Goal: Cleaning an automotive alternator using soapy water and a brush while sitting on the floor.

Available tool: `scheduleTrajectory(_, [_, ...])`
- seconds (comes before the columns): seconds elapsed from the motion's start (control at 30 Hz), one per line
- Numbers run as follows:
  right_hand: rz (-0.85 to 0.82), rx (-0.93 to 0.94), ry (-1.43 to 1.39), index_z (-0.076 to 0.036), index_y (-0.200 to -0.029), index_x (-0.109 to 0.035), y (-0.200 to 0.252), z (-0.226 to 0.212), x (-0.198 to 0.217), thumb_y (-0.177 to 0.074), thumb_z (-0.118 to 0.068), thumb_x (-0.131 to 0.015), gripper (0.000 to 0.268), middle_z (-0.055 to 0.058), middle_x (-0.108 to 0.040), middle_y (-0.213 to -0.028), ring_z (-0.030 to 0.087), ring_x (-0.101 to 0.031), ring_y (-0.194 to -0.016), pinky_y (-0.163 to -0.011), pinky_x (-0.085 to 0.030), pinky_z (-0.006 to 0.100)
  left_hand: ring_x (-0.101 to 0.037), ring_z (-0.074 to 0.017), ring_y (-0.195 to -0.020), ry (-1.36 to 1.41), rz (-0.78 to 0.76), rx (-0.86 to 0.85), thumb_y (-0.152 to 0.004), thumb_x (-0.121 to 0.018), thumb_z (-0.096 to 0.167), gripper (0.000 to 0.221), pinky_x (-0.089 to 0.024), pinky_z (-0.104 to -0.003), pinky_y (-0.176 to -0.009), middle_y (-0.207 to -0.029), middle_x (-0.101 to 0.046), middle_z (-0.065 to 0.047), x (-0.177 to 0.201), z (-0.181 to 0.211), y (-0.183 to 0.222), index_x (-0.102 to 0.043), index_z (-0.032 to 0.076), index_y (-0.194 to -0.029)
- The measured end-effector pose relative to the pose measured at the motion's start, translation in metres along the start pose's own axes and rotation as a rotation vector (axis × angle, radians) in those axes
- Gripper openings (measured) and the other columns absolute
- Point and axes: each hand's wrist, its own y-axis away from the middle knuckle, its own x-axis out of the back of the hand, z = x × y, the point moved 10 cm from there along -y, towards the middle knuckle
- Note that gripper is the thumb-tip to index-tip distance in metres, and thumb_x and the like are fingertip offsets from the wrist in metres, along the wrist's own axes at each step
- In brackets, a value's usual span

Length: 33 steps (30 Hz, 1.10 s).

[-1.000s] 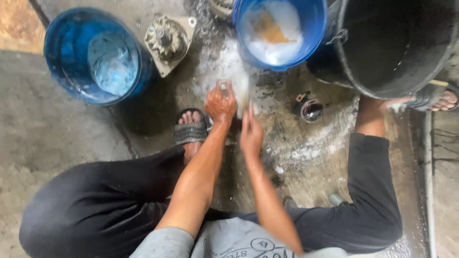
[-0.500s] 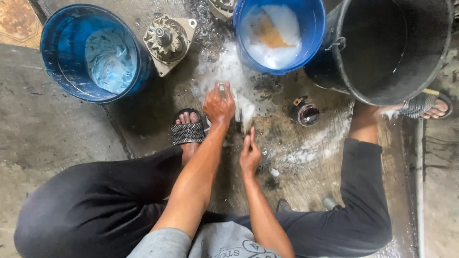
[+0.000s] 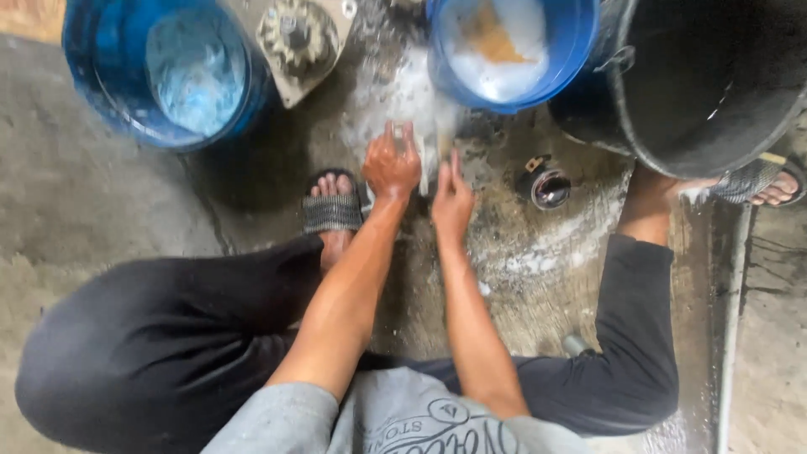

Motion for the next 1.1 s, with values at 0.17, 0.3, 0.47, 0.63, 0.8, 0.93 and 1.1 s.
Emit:
scheduleTrajectory(0.17, [-0.048, -0.108, 0.029, -0.019, -0.148, -0.060, 0.052, -0.021, 0.019, -0.107, -0.026, -0.059, 0.042, 0.021, -0.073, -0.114, 0.038, -0.072, -0.098, -0.072, -0.058, 0.046, -0.072, -0.0346, -0.071, 0.014, -0.018, 0.042, -0.100, -0.061, 0.048, 0.048, -0.058, -0.048, -0.061, -0.073, -0.071, -0.015, -0.008, 0.001, -0.009, -0.077, 0.003, -0.105])
scheduleTrajectory(0.3, [-0.071, -0.198, 0.053, -0.021, -0.151, -0.056, 0.023, -0.016, 0.019, -0.108, -0.022, -0.055, 0.044, 0.022, -0.076, -0.102, 0.035, -0.075, -0.088, -0.067, -0.061, 0.046, -0.072, -0.0323, -0.072, -0.012, -0.013, 0.045, -0.099, -0.063, 0.046, 0.044, -0.059, -0.046, -0.061, -0.072, -0.071, -0.013, -0.004, 0.002, -0.009, -0.077, 0.004, -0.105])
scheduleTrajectory(0.47, [-0.343, -0.258, 0.098, -0.009, -0.143, -0.061, -0.021, -0.058, 0.013, -0.108, -0.029, -0.056, 0.040, 0.025, -0.069, -0.126, 0.040, -0.065, -0.120, -0.106, -0.050, 0.054, -0.072, -0.0312, -0.074, -0.012, -0.037, 0.051, -0.100, -0.061, 0.048, 0.046, -0.059, -0.047, -0.061, -0.074, -0.071, -0.011, -0.010, -0.002, -0.007, -0.076, 0.005, -0.107])
scheduleTrajectory(0.63, [-0.316, -0.421, 0.031, -0.023, -0.151, -0.053, 0.051, -0.040, 0.037, -0.108, -0.033, -0.050, 0.045, 0.012, -0.066, -0.137, 0.031, -0.064, -0.124, -0.102, -0.054, 0.045, -0.073, -0.0311, -0.074, -0.010, -0.027, 0.057, -0.100, -0.062, 0.046, 0.043, -0.059, -0.047, -0.060, -0.074, -0.072, -0.012, -0.005, 0.003, -0.007, -0.077, 0.006, -0.105])
scheduleTrajectory(0.8, [-0.388, -0.272, 0.023, -0.019, -0.151, -0.054, -0.021, -0.010, -0.016, -0.109, -0.037, -0.052, 0.046, 0.018, -0.073, -0.120, 0.034, -0.069, -0.114, -0.094, -0.057, 0.050, -0.073, -0.0347, -0.078, -0.001, -0.124, 0.083, -0.103, -0.054, 0.049, 0.049, -0.059, -0.052, -0.063, -0.077, -0.072, -0.016, -0.004, 0.004, -0.013, -0.075, 0.004, -0.109])
scheduleTrajectory(0.93, [-0.282, -0.298, -0.006, -0.015, -0.149, -0.055, 0.025, -0.009, 0.009, -0.109, -0.037, -0.049, 0.046, 0.019, -0.070, -0.120, 0.032, -0.069, -0.110, -0.095, -0.056, 0.047, -0.075, -0.0315, -0.080, 0.040, -0.259, 0.149, -0.107, -0.042, 0.053, 0.057, -0.062, -0.048, -0.067, -0.082, -0.075, -0.015, -0.017, 0.001, -0.015, -0.073, 0.006, -0.117])
scheduleTrajectory(1.1, [-0.220, -0.341, -0.031, -0.011, -0.151, -0.052, 0.041, -0.009, 0.016, -0.108, -0.026, -0.051, 0.045, 0.019, -0.060, -0.142, 0.032, -0.057, -0.132, -0.111, -0.048, 0.046, -0.075, -0.0329, -0.080, -0.034, -0.167, 0.107, -0.104, -0.050, 0.053, 0.052, -0.060, -0.050, -0.064, -0.078, -0.074, -0.013, -0.014, -0.004, -0.007, -0.075, 0.007, -0.111])
